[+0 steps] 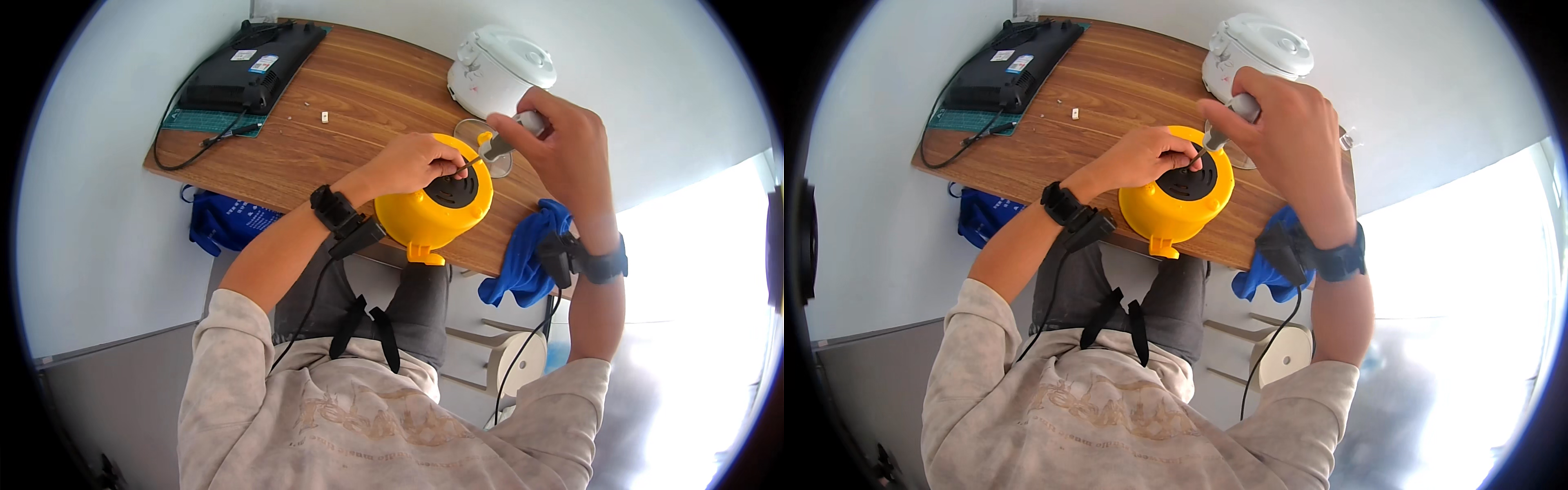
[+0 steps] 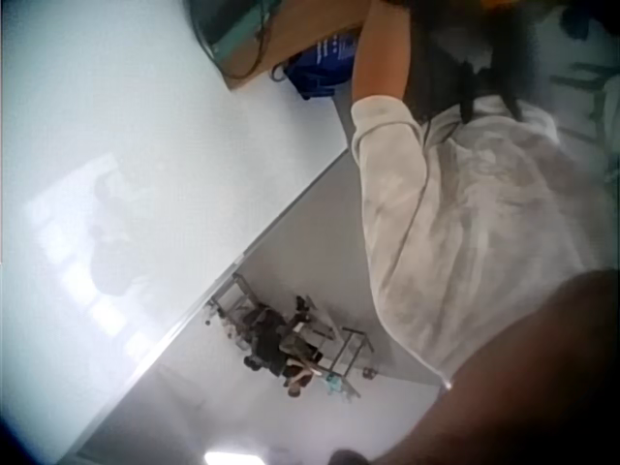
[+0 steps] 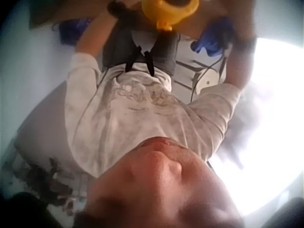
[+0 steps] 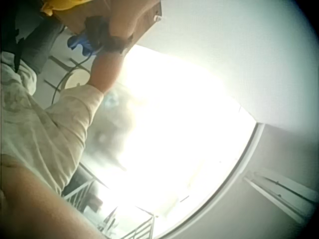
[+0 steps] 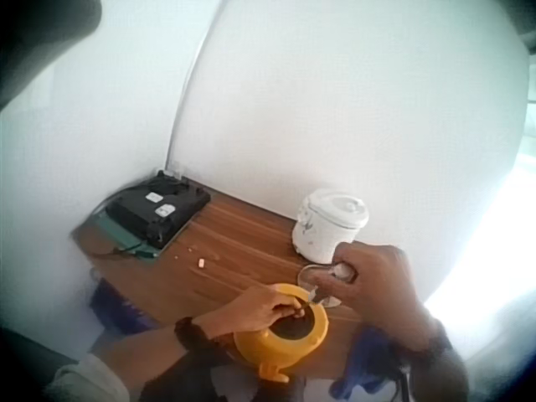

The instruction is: The person wipes a glass lid with a blue cloth, then uses a screwdriver to attach a yellow plastic knob to the lid. They then place a black circular base onto a yellow appliance body and secure it with the screwdriver.

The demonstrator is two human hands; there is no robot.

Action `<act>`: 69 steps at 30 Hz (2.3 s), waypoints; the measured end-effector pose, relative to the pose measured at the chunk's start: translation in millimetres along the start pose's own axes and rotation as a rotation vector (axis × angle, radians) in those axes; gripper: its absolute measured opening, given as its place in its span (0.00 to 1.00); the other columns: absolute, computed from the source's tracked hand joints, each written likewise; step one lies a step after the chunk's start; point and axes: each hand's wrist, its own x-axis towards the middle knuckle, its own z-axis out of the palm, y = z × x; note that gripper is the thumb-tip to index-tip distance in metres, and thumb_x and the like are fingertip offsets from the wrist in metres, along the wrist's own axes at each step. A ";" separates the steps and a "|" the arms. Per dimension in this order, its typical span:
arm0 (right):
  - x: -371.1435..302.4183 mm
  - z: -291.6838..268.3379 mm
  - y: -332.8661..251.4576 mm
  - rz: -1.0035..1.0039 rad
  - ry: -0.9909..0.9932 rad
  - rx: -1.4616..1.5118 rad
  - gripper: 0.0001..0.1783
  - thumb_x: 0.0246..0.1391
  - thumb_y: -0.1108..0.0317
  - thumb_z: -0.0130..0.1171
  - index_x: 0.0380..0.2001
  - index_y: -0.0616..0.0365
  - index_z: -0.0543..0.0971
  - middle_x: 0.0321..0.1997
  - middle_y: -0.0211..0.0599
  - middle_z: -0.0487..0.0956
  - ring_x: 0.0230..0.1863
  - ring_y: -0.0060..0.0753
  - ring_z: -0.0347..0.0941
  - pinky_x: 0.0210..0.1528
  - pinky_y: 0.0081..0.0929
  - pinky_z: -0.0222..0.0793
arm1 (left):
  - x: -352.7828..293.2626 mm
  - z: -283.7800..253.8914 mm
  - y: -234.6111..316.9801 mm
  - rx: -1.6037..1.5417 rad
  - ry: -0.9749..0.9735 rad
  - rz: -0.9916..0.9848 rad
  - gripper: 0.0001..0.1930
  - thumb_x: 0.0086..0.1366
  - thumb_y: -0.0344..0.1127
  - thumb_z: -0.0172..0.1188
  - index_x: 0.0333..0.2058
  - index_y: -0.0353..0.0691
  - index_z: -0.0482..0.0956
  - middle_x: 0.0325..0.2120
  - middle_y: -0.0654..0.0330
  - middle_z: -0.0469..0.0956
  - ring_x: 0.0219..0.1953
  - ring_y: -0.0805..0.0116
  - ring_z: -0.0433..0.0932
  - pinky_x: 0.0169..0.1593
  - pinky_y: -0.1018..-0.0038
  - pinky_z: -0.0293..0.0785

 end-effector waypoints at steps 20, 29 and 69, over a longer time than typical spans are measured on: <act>0.5 17.8 -19.7 -0.031 0.092 0.030 0.15 0.62 0.54 0.61 0.37 0.55 0.79 0.32 0.40 0.79 0.25 0.42 0.77 0.27 0.36 0.73 | 1.6 5.0 -12.9 -0.132 0.083 0.057 0.09 0.65 0.39 0.65 0.40 0.42 0.84 0.35 0.59 0.86 0.38 0.61 0.82 0.45 0.69 0.76; -5.9 -5.1 -3.2 -0.046 0.034 0.365 0.15 0.58 0.59 0.65 0.44 0.56 0.82 0.40 0.39 0.83 0.32 0.33 0.82 0.35 0.28 0.78 | 0.6 9.8 -17.7 -0.076 0.119 0.090 0.08 0.67 0.34 0.62 0.41 0.36 0.83 0.36 0.58 0.86 0.40 0.63 0.84 0.47 0.73 0.77; 14.1 -3.4 -9.5 0.261 -0.038 -0.126 0.37 0.56 0.37 0.61 0.08 0.58 0.73 0.06 0.32 0.63 0.11 0.31 0.58 0.21 0.30 0.58 | 0.4 5.3 -13.3 -0.037 0.040 0.009 0.11 0.70 0.36 0.60 0.46 0.37 0.84 0.37 0.59 0.86 0.40 0.65 0.83 0.49 0.76 0.77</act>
